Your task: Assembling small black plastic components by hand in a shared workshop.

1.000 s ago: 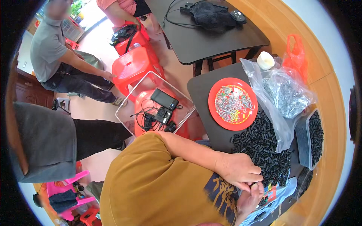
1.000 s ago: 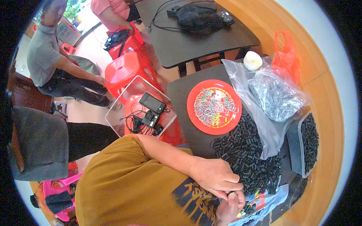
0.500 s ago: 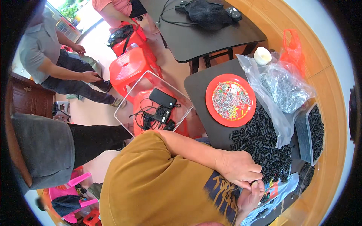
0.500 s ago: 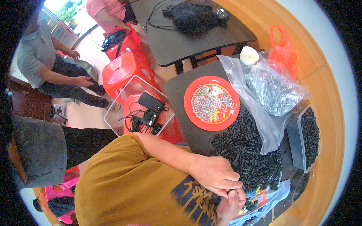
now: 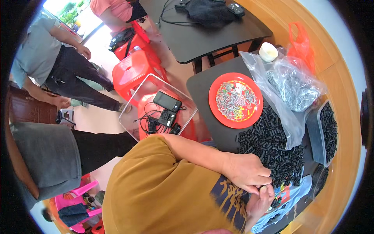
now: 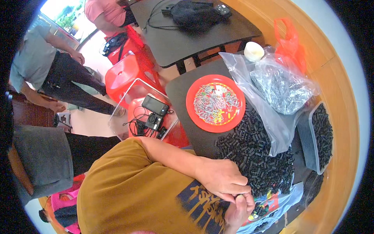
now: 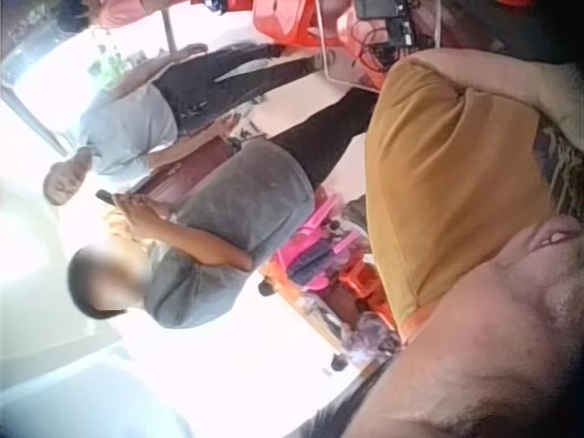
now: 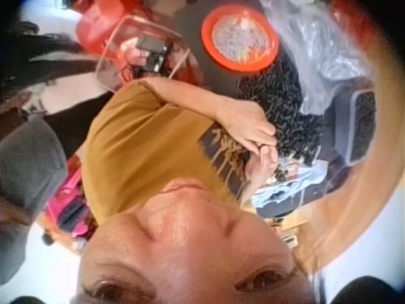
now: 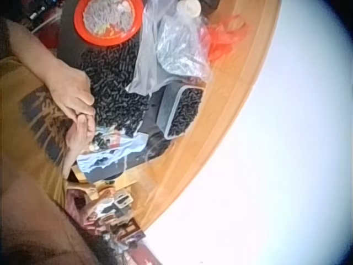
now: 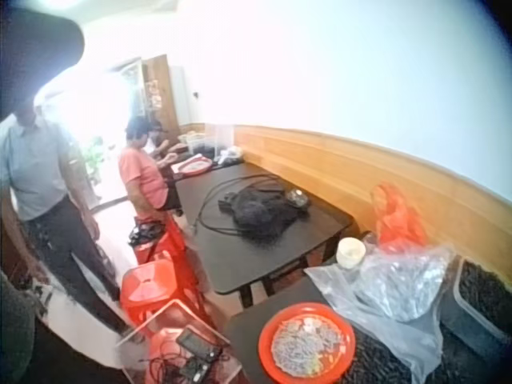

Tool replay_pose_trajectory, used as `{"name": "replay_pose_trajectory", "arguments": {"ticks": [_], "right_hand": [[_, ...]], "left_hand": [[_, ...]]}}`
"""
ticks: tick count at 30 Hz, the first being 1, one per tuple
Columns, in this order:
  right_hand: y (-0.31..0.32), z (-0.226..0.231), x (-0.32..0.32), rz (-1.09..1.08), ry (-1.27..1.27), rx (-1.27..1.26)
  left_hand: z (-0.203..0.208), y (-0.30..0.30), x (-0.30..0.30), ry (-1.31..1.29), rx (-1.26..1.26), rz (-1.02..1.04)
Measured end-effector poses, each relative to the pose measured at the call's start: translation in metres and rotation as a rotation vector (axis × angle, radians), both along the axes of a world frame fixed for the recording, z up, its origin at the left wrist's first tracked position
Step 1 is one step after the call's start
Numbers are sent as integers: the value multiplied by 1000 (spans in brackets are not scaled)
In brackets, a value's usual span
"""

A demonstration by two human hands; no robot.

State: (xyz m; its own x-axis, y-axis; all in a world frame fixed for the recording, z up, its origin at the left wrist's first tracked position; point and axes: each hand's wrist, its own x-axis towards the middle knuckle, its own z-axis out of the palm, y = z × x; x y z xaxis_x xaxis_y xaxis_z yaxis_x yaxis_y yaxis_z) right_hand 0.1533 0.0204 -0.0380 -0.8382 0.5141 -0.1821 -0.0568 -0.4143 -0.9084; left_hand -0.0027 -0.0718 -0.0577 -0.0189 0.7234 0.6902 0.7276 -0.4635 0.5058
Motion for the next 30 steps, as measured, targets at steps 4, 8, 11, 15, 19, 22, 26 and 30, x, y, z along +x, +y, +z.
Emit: {"name": "replay_pose_trajectory", "arguments": {"ticks": [4,8,11,15,19,22,26,30], "right_hand": [[0,-2,8,-8,-32,-24],[2,-1,13,-5,-2,-6],[2,13,3,28,-80,31],[8,19,-7,75,48,93],[16,18,6,81,126,-93],[20,15,15,77,175,-208],[24,11,26,83,169,-307],[25,7,30,100,168,-410]], "left_hand": [[2,0,2,-2,-19,-34],[10,5,1,-59,-30,-47],[24,3,-5,22,-121,3],[26,13,-8,30,-149,-47],[22,24,-5,-9,-126,-122],[27,35,-1,-56,-159,-199],[28,45,5,-19,-130,-208],[29,47,5,-1,-151,-239]]}}
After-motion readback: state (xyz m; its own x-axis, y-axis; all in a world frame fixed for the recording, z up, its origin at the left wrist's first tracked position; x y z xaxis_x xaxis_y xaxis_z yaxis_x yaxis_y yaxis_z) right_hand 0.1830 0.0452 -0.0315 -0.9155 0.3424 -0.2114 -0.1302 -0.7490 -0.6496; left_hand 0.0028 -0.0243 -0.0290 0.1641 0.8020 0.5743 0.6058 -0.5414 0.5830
